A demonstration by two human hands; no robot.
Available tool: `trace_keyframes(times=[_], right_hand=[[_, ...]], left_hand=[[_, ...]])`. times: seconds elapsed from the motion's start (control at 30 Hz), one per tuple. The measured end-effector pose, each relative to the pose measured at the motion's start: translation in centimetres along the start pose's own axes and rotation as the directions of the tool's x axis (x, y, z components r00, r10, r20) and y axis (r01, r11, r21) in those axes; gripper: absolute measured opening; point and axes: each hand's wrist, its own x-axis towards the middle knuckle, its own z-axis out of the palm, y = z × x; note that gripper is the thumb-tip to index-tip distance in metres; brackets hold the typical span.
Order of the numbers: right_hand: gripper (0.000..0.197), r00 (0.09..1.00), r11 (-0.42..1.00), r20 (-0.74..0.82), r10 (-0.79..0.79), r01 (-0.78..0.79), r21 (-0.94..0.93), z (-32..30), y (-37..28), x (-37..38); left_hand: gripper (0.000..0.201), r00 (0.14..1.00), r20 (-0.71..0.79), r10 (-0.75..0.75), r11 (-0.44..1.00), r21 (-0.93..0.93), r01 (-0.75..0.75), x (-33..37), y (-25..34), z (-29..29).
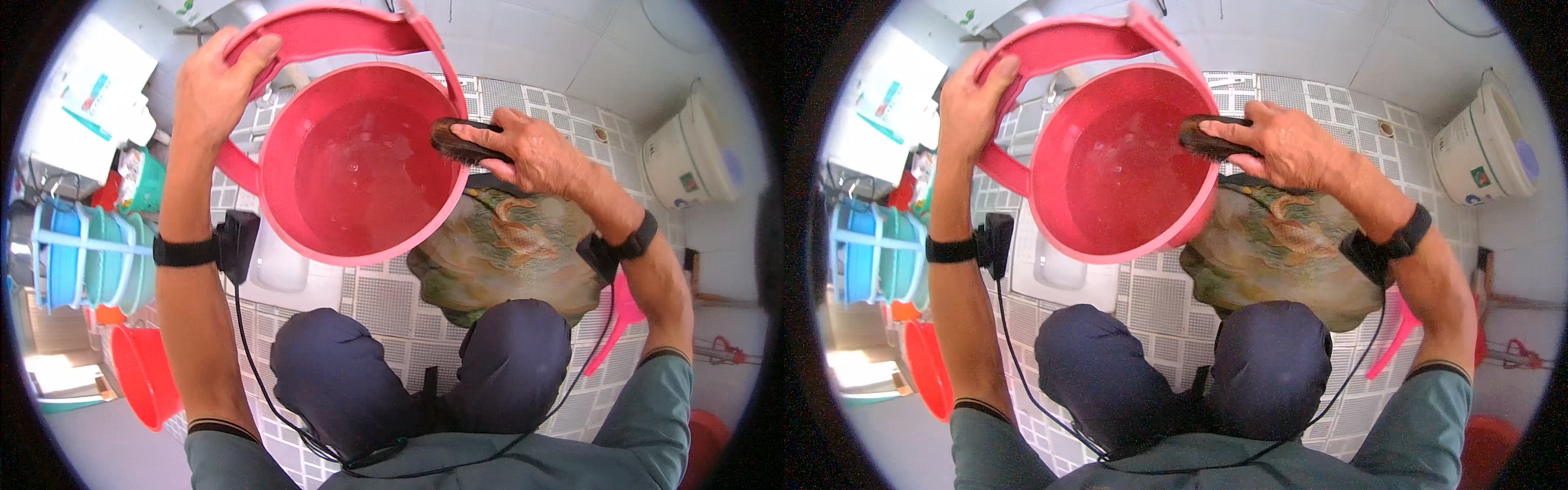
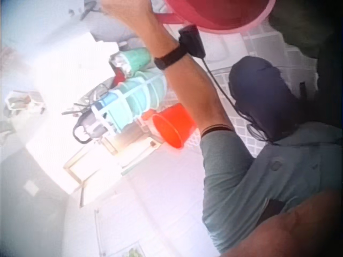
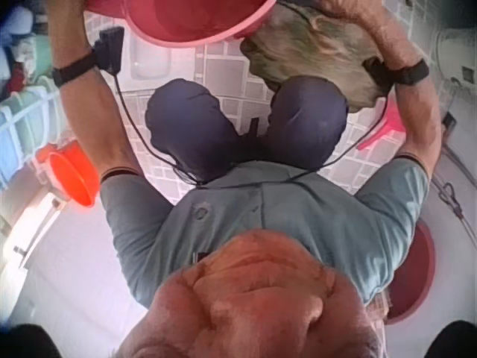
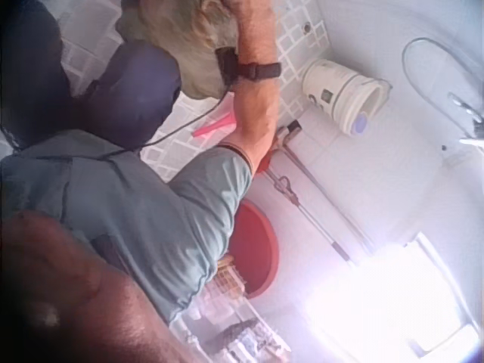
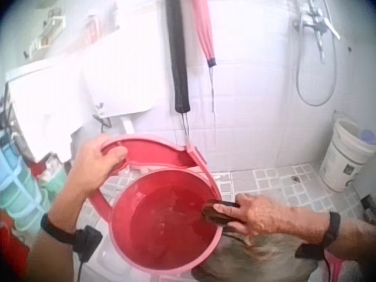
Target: The person sits on the floor and repeatedly scrubs a live fish with a brush inside a pink bucket of water. They use a pink scoop to pour water over the fish and rinse the bucket, then drain the water into a floor drain.
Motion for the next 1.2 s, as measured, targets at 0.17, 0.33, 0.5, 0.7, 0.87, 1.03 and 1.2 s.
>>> trace_keyframes(times=[0.17,0.33,0.5,0.7,0.87,1.03,1.2], right_hand=[[0.067,0.997,0.994,0.079,0.015,-0.023,0.103,0.1,-7.8,-1.0],[0.057,0.993,0.986,0.066,-0.094,0.084,0.145,-0.8,-8.7,0.0],[0.051,0.987,0.971,0.138,0.085,-0.051,-0.236,-1.3,-2.4,1.0],[0.062,0.964,0.993,0.256,0.067,-0.088,0.074,-2.1,-9.7,-0.1],[0.056,0.961,0.988,0.231,-0.153,0.147,0.043,-0.7,-15.1,3.9],[0.050,0.883,0.988,0.445,-0.152,0.140,0.060,-0.4,-13.6,12.4],[0.046,0.819,0.988,0.567,0.087,0.001,-0.153,6.1,-5.1,15.6]], left_hand=[[0.037,0.998,0.002,0.059,0.996,0.074,-0.059,-0.2,0.4,-0.6],[0.037,0.998,0.065,0.011,0.996,-0.092,-0.005,-0.3,-0.5,-0.2],[0.042,0.994,0.102,-0.029,1.000,-0.002,0.030,-0.5,1.0,-0.6],[0.029,0.960,0.164,-0.228,0.953,-0.165,0.255,-1.1,4.5,-2.5],[0.036,0.997,0.001,-0.078,0.996,-0.034,0.078,-1.3,2.6,-1.6],[0.057,0.998,0.056,-0.024,0.999,0.038,0.021,-2.2,1.0,-2.5],[0.056,0.947,-0.263,0.186,0.979,-0.033,-0.201,-5.7,-0.9,-4.5]])
